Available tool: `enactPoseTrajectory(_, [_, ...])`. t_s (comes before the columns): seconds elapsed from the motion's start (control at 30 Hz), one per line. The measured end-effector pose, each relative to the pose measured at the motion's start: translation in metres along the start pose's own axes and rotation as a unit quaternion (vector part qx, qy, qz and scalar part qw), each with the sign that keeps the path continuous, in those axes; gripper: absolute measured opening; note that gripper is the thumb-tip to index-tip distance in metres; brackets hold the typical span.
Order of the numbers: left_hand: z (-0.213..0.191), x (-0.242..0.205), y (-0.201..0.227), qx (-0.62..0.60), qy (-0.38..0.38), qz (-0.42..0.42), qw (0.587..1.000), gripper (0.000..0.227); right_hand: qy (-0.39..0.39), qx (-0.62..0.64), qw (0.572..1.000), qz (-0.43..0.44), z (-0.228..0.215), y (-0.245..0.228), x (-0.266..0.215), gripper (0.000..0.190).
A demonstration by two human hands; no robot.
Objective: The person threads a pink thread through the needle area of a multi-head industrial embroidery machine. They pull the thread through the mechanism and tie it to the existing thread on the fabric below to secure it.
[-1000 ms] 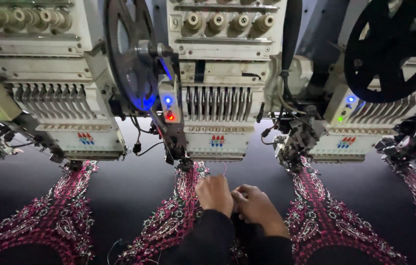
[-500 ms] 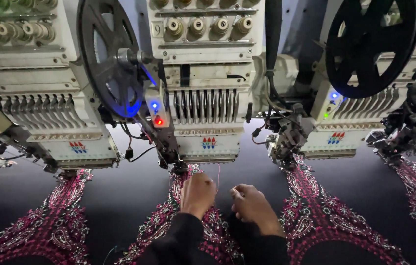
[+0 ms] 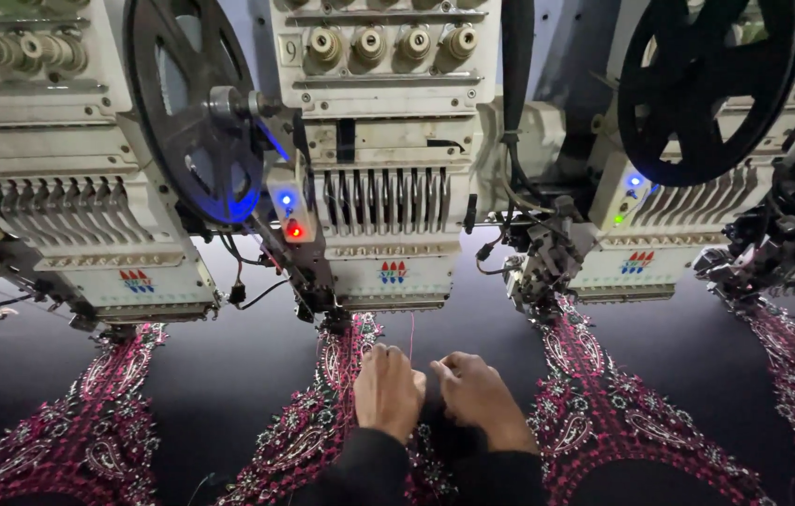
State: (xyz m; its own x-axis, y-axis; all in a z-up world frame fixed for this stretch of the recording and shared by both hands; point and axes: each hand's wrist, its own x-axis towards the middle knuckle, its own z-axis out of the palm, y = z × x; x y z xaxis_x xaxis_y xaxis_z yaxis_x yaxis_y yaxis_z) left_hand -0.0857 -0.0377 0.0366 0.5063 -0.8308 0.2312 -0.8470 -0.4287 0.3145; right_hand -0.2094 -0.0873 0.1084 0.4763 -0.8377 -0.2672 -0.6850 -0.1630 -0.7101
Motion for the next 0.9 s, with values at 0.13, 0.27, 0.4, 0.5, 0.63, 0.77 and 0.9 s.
enactPoseTrajectory(0.13, [-0.042,-0.01,-0.001,-0.222,-0.078,-0.13,0.963,0.026,0.001,-0.033,0.999,0.003,-0.001,-0.001,0.001,0.035])
enactPoseTrajectory(0.27, [-0.084,-0.017,0.0,-0.333,-0.186,-0.19,0.904,0.025,-0.02,-0.013,0.999,0.024,-0.001,-0.01,-0.006,0.035])
enactPoseTrajectory(0.4, [-0.085,-0.017,-0.007,-0.279,-0.166,-0.175,0.93,0.019,-0.03,-0.005,0.999,0.038,-0.003,-0.018,-0.012,0.034])
enactPoseTrajectory(0.5, [-0.081,-0.02,-0.01,-0.272,-0.144,-0.143,0.941,0.018,-0.031,0.024,0.997,0.073,-0.001,-0.016,-0.01,0.032])
enactPoseTrajectory(0.63, [-0.052,-0.018,-0.018,-0.172,-0.123,-0.097,0.973,0.047,-0.02,0.02,0.999,0.045,0.002,-0.008,-0.005,0.031])
enactPoseTrajectory(0.77, [-0.038,-0.017,-0.014,-0.155,-0.082,-0.116,0.978,0.04,-0.001,-0.008,1.0,0.012,0.008,0.004,0.007,0.033])
enactPoseTrajectory(0.9, [-0.023,-0.016,-0.009,-0.158,-0.05,-0.127,0.978,0.027,-0.011,-0.01,0.999,0.032,0.006,-0.004,0.002,0.032])
